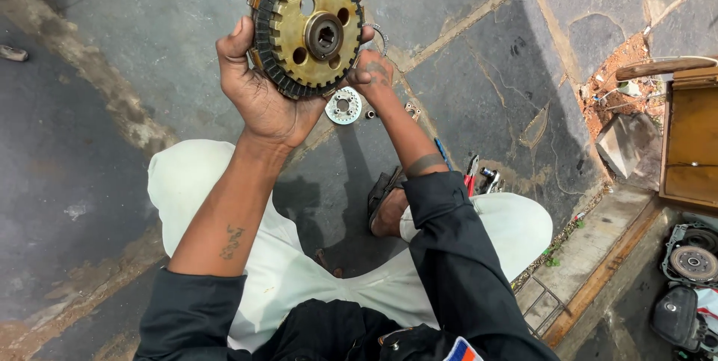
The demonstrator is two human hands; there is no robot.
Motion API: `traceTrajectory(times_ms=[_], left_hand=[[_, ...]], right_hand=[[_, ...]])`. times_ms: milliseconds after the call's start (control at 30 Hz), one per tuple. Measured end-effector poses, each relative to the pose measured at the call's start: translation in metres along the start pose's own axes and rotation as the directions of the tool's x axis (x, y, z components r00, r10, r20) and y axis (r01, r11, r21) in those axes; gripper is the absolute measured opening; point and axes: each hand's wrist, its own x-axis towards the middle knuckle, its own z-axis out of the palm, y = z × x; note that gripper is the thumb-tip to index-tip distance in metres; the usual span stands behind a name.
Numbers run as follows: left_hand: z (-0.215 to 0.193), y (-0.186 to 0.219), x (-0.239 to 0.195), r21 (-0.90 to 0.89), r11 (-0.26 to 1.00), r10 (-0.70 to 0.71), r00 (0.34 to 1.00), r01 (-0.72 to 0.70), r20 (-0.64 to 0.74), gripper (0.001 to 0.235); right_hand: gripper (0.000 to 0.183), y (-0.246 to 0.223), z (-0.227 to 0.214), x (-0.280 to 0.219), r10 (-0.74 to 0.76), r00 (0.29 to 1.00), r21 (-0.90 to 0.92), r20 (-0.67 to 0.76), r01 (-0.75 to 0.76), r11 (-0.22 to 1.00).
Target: The person sits on the ground and assembles a motorcycle clutch, stacking friction and steel plates one at a time onto the clutch hub, aligning each plate's tabs, then fitting the pressure plate and pressing the stack together by hand.
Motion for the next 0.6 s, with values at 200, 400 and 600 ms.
traceTrajectory(times_ms=[200, 400, 600], left_hand=[[-0.002, -0.010, 0.020, 0.026, 1.000, 0.015, 0.996, -0.013, -0.090, 0.068], [-0.017, -0.026, 0.036, 0.082, 0.995, -0.037, 0.972, 0.058, -0.233, 0.072], [-0.030, -0.030, 0.055, 0.098, 0.992, -0.044, 0.935, 0.083, -0.353, 0.077]], right_hand=[[0.042, -0.005, 0.046, 0.051, -0.107, 0.994, 0.115, 0.016, 0.105, 0.988], [0.045, -0.010, 0.069, 0.071, -0.143, 0.990, 0.171, -0.009, 0.143, 0.975], [0.047, -0.023, 0.080, 0.085, -0.187, 0.980, 0.224, -0.065, 0.197, 0.954]])
